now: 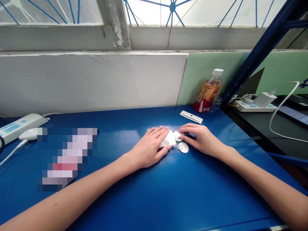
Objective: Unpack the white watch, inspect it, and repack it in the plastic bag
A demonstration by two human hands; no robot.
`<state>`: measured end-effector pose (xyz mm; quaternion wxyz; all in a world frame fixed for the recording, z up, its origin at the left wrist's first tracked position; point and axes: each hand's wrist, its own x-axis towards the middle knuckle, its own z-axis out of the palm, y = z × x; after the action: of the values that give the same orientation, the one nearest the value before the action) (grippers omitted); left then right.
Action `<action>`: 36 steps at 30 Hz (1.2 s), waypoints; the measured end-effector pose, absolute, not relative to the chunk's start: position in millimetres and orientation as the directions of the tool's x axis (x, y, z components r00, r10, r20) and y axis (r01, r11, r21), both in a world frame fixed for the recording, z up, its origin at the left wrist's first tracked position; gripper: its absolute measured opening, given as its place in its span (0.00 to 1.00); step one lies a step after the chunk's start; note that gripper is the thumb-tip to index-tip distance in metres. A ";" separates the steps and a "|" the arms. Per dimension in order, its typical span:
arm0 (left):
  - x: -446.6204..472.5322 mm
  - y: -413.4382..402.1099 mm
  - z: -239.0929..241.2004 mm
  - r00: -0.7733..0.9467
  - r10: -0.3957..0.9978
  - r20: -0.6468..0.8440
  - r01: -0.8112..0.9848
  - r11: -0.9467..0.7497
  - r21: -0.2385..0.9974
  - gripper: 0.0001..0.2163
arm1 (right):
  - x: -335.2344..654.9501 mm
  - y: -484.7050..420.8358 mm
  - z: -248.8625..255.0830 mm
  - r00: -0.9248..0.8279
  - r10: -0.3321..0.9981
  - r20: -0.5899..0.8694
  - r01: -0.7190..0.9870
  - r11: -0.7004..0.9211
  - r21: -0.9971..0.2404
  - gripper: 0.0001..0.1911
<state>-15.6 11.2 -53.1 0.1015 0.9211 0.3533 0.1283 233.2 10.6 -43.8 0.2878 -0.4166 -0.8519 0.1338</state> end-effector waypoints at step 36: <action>-15.6 11.4 -52.0 0.710 0.680 0.184 0.628 -0.729 0.272 0.25 | 225.8 -9.2 -45.1 -0.475 0.870 0.135 0.535 0.406 -0.741 0.33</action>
<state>-15.6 11.4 -52.0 0.0951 0.9197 0.3557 0.1368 225.8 -9.2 -45.1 0.2617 -0.4407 -0.7967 0.3203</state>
